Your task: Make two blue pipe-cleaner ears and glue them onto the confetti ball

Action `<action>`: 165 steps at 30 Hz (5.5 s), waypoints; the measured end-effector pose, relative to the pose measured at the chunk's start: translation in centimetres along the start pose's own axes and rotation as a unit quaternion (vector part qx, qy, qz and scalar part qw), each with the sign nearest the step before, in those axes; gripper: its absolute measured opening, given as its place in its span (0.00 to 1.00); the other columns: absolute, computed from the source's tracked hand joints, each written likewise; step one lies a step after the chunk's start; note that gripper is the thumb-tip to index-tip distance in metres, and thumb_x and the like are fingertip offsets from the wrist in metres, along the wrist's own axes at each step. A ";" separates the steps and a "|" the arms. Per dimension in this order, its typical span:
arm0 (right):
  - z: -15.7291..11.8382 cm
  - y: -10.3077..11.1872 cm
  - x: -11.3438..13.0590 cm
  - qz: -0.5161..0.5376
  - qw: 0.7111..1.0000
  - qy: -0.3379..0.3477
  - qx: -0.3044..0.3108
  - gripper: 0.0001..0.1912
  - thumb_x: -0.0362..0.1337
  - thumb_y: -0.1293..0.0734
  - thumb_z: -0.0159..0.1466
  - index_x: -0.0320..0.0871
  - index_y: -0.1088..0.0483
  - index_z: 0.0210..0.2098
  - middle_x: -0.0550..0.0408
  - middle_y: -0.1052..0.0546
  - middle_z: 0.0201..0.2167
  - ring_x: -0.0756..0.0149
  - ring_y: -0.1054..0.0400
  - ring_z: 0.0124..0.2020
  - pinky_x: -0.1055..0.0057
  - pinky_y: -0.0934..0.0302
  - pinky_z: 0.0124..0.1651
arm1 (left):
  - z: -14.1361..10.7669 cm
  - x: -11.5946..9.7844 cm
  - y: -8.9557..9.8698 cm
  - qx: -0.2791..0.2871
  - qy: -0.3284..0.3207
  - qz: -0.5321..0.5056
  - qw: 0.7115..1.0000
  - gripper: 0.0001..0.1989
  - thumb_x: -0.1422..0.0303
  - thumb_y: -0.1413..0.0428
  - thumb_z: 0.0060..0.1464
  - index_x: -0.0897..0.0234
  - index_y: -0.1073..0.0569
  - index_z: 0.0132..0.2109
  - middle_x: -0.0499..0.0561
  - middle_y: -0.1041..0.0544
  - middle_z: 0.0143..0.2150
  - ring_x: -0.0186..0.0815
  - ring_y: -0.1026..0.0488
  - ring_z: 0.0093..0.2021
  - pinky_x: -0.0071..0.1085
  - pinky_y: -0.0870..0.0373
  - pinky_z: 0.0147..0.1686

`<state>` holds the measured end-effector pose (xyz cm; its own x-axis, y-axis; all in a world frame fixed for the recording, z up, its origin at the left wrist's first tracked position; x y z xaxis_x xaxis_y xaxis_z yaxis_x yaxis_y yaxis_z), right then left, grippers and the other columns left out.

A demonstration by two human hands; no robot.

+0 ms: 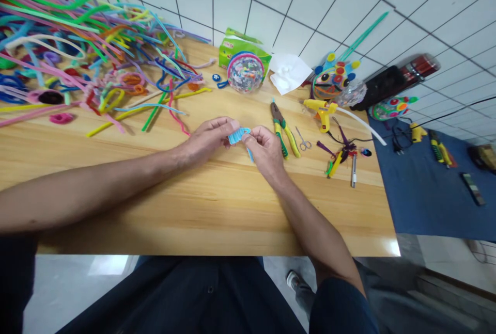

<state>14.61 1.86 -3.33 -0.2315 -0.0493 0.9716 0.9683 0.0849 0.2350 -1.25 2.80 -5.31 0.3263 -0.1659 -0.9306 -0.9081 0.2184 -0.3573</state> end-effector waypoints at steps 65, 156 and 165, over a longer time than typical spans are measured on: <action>-2.4 0.3 3.1 -0.277 0.837 0.462 -0.094 0.15 0.29 0.29 0.72 0.54 0.19 0.52 0.51 0.16 0.48 0.58 0.18 0.48 0.58 0.22 0.48 | 0.4 0.3 0.3 0.015 -0.036 -0.075 0.996 0.22 0.50 0.25 0.51 0.64 0.19 0.36 0.48 0.20 0.32 0.32 0.28 0.33 0.30 0.30 0.38; 0.2 -0.3 -0.5 0.030 0.998 0.047 0.040 0.18 0.43 0.22 0.60 0.48 0.27 0.46 0.63 0.22 0.29 0.71 0.29 0.27 0.73 0.33 0.28 | 0.1 1.4 0.4 0.011 0.002 -0.004 1.000 0.18 0.53 0.26 0.49 0.63 0.19 0.34 0.48 0.23 0.30 0.32 0.32 0.31 0.31 0.35 0.34; 0.8 0.3 -0.7 0.092 0.996 0.016 0.012 0.17 0.39 0.23 0.56 0.48 0.25 0.44 0.65 0.23 0.27 0.72 0.30 0.26 0.71 0.33 0.33 | -0.9 -1.1 -0.1 0.010 -0.129 0.155 0.979 0.16 0.59 0.35 0.60 0.62 0.21 0.51 0.54 0.19 0.48 0.39 0.25 0.46 0.35 0.27 0.46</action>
<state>14.96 2.69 -3.95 -0.0459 -0.0630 0.9970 0.9914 0.1193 0.0532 -1.78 2.11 -4.13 0.0932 0.1598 -0.9827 -0.9694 0.2395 -0.0530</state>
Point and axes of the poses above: each hand's wrist, its own z-axis towards the middle knuckle, its own y-axis out of the back of the hand, x = y × z, the point moved 6 cm from there along z, towards the middle knuckle
